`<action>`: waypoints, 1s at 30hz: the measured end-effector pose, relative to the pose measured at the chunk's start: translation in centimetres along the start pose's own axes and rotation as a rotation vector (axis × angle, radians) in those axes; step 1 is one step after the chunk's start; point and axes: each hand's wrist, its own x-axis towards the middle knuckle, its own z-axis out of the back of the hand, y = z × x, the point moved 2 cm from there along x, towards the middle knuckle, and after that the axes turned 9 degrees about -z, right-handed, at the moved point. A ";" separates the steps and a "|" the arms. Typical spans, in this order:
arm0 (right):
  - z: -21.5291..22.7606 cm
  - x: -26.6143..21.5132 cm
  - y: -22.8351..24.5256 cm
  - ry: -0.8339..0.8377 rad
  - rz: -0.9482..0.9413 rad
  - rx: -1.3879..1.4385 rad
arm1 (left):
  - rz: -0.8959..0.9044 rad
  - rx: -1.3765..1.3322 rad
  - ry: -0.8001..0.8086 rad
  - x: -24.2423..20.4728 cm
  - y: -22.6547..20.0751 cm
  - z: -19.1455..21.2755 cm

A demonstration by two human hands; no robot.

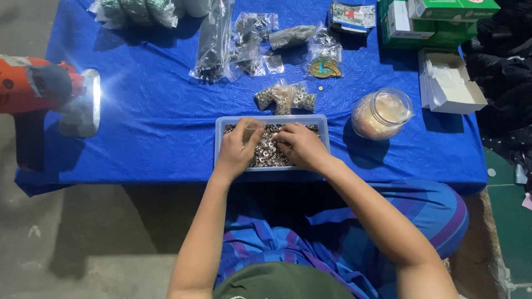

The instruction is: The person sorts small metal parts from a plastic container into small plastic bags. They repeatedly scoop parts with their hands, place them into bags, and set the filled bags aside on the table.

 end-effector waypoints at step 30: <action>2.1 -1.8 -0.7 -0.161 -0.179 0.481 | -0.166 0.274 0.033 -0.7 1.3 -0.8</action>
